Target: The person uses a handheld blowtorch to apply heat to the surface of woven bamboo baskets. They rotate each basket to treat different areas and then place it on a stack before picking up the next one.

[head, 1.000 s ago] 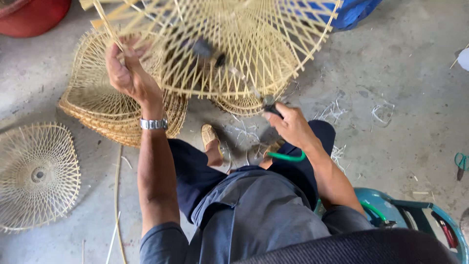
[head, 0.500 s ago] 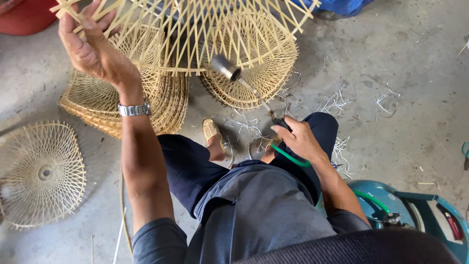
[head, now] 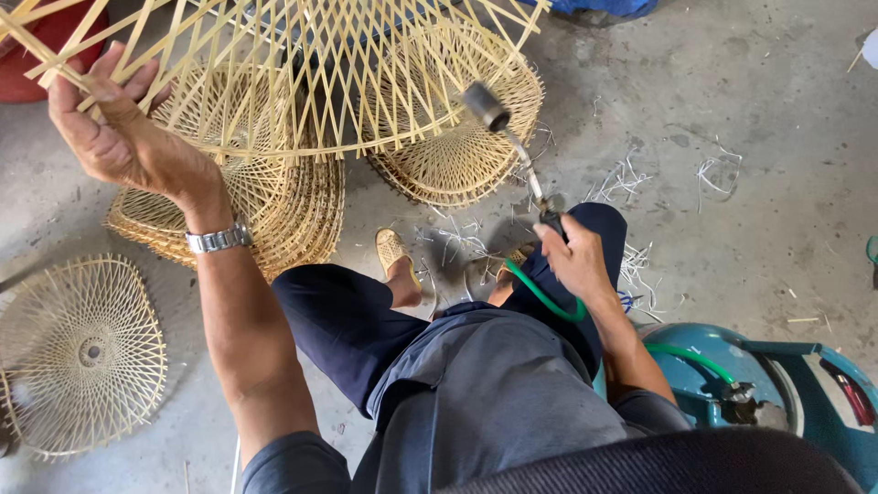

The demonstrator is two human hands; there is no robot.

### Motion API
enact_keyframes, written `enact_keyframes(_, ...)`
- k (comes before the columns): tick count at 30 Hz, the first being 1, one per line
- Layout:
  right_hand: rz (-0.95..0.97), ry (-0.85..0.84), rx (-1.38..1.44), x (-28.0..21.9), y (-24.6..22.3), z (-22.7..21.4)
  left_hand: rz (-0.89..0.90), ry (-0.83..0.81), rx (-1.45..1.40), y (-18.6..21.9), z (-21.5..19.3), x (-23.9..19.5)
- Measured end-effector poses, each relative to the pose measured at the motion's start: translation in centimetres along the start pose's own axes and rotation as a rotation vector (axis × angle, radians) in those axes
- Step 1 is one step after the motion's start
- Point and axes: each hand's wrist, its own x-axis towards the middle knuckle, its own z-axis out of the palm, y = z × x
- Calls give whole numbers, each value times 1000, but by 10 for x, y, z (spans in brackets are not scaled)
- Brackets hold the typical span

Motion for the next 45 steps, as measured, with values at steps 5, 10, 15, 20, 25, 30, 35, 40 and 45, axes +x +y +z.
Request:
enact_keyframes(5, -13, 26, 75, 15, -2, 7, -109, 19, -23, -2, -4, -9)
enact_keyframes(10, -124, -13, 35, 32, -8, 12, -24, 83, 25, -14, -8, -18)
enact_keyframes(15, 37, 205, 162, 35, 5, -7, 3, 54, -6, -16, -17, -19)
enact_keyframes(20, 86, 106, 258, 27, 23, -26, -56, 30, 44, -5, -18, -24)
enact_keyframes(25, 39, 160, 310, 50, 28, -34, -94, 50, 51, -2, -22, -27)
enact_keyframes(30, 47, 145, 319, 83, 23, -40, -98, 17, 62, 2, -37, -31)
enact_keyframes(35, 37, 131, 269, 123, 10, -51, -58, -35, 110, 7, -47, -35)
enact_keyframes(40, 82, 102, 239, 145, 3, -59, -101, -42, 72, 10, -49, -41)
enact_keyframes(45, 74, 72, 121, 137, 5, -55, -155, -31, 40, 8, -55, -43)
